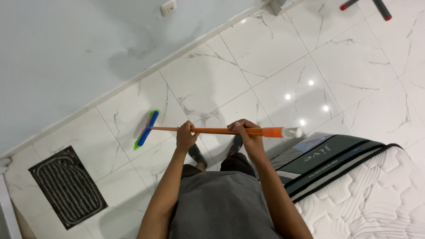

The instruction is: The person sweeps a tiled floor using a broom with a long handle. They move around the room, sweeping near a mattress, a fan, a desk, and a door mat, gathering debris across the floor area.

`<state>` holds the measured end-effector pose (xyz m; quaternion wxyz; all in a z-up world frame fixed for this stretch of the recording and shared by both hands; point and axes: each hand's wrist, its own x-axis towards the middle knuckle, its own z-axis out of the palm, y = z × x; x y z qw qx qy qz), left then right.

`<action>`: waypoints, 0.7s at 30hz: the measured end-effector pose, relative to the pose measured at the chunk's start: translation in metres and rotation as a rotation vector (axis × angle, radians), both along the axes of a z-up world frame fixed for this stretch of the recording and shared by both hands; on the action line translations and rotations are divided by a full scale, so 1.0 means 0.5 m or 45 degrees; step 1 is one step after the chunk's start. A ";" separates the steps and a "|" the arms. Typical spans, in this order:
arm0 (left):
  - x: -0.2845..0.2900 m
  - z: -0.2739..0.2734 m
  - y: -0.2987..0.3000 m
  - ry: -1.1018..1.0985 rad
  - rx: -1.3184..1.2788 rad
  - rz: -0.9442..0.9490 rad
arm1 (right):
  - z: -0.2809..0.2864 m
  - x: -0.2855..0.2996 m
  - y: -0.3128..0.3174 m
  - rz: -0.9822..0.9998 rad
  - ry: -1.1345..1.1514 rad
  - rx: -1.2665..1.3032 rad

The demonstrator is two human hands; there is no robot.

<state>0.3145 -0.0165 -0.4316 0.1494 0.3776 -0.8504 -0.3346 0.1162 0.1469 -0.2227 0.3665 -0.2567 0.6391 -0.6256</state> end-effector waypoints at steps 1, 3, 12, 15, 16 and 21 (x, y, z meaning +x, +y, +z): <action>-0.002 -0.016 0.021 -0.009 0.011 0.022 | -0.004 -0.005 0.011 0.022 -0.009 0.011; -0.024 -0.051 0.056 -0.170 0.284 -0.056 | -0.016 -0.031 0.026 -0.016 -0.246 0.121; -0.250 -0.171 0.304 0.093 0.298 -0.032 | -0.049 -0.239 0.202 0.042 -0.330 -0.234; -0.396 -0.090 0.346 0.194 0.409 -0.118 | 0.044 -0.312 0.240 0.032 -0.201 -0.217; -0.436 -0.067 0.366 0.193 0.417 -0.129 | 0.078 -0.328 0.250 0.020 -0.200 -0.209; -0.622 0.051 0.386 0.358 0.700 -0.278 | 0.215 -0.386 0.264 0.071 0.152 0.088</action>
